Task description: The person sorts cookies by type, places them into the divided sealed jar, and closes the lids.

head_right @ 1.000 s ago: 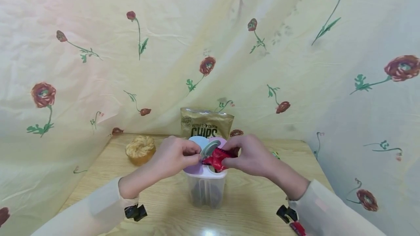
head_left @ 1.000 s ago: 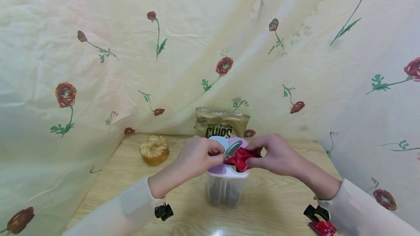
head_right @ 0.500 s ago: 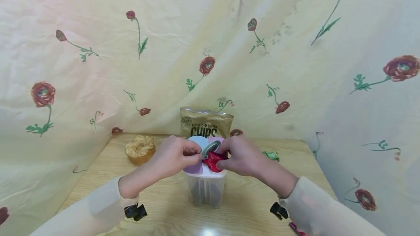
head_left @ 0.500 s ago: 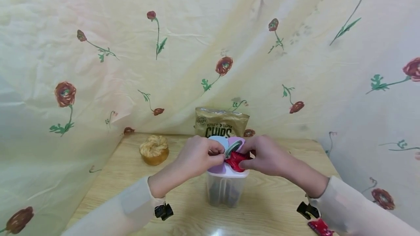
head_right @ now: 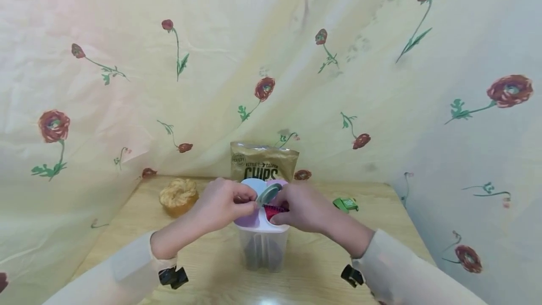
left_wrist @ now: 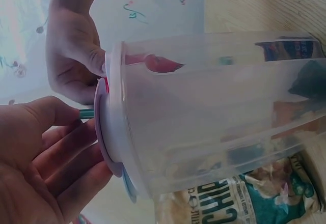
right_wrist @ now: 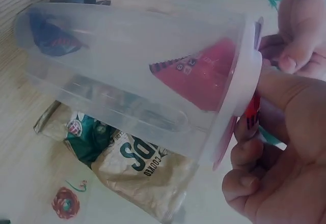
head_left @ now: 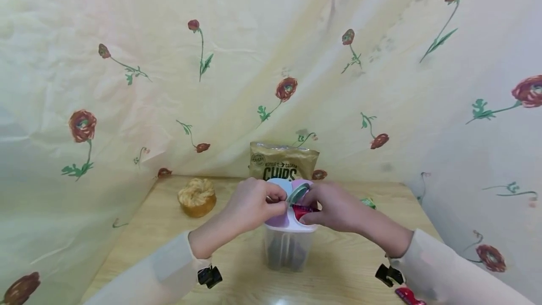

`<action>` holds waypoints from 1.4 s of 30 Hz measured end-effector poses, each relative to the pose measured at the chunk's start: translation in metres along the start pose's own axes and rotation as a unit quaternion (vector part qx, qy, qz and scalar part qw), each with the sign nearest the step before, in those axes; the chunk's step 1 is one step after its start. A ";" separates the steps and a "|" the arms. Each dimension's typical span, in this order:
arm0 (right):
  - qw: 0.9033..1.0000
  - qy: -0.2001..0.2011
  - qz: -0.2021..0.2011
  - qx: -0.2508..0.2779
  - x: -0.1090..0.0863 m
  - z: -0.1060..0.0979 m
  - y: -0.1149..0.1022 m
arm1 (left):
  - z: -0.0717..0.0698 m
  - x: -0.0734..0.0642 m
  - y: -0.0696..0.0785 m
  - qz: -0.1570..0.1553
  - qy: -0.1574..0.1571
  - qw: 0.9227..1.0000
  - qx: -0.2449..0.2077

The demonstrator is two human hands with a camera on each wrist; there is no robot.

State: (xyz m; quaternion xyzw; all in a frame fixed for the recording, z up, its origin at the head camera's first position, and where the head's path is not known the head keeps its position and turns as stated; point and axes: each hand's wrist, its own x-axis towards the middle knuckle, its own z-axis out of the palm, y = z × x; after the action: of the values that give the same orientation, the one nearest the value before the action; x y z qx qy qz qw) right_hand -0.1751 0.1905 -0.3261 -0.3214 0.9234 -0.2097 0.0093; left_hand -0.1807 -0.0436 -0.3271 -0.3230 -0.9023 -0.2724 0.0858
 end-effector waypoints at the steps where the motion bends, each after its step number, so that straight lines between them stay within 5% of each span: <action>1: 1.000 -0.005 -0.006 0.012 -0.001 -0.002 0.000 | 0.000 0.000 0.000 0.002 0.003 1.000 0.000; 5: 0.998 0.000 -0.041 0.037 -0.005 -0.013 0.002 | 0.000 0.001 0.001 0.005 0.009 1.000 0.004; 11: 0.995 0.022 -0.093 -0.019 -0.006 -0.020 0.004 | 0.000 0.000 0.002 -0.002 0.008 1.000 0.006; 22: 0.985 -0.072 -0.137 -0.078 0.004 -0.009 -0.002 | 0.001 0.001 0.001 0.001 0.010 1.000 0.014; 33: 0.991 -0.078 -0.104 0.034 -0.003 -0.018 0.004 | 0.001 0.002 0.001 0.009 0.009 1.000 0.014; 42: 0.996 -0.025 -0.084 0.035 -0.032 -0.050 0.022 | 0.002 0.000 -0.001 -0.002 0.010 1.000 0.002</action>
State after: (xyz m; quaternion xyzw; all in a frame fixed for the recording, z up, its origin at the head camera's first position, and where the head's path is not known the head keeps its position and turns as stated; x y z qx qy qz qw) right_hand -0.1701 0.2441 -0.2927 -0.4019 0.8850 -0.2336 0.0255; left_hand -0.1819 -0.0432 -0.3290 -0.3186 -0.9024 -0.2742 0.0945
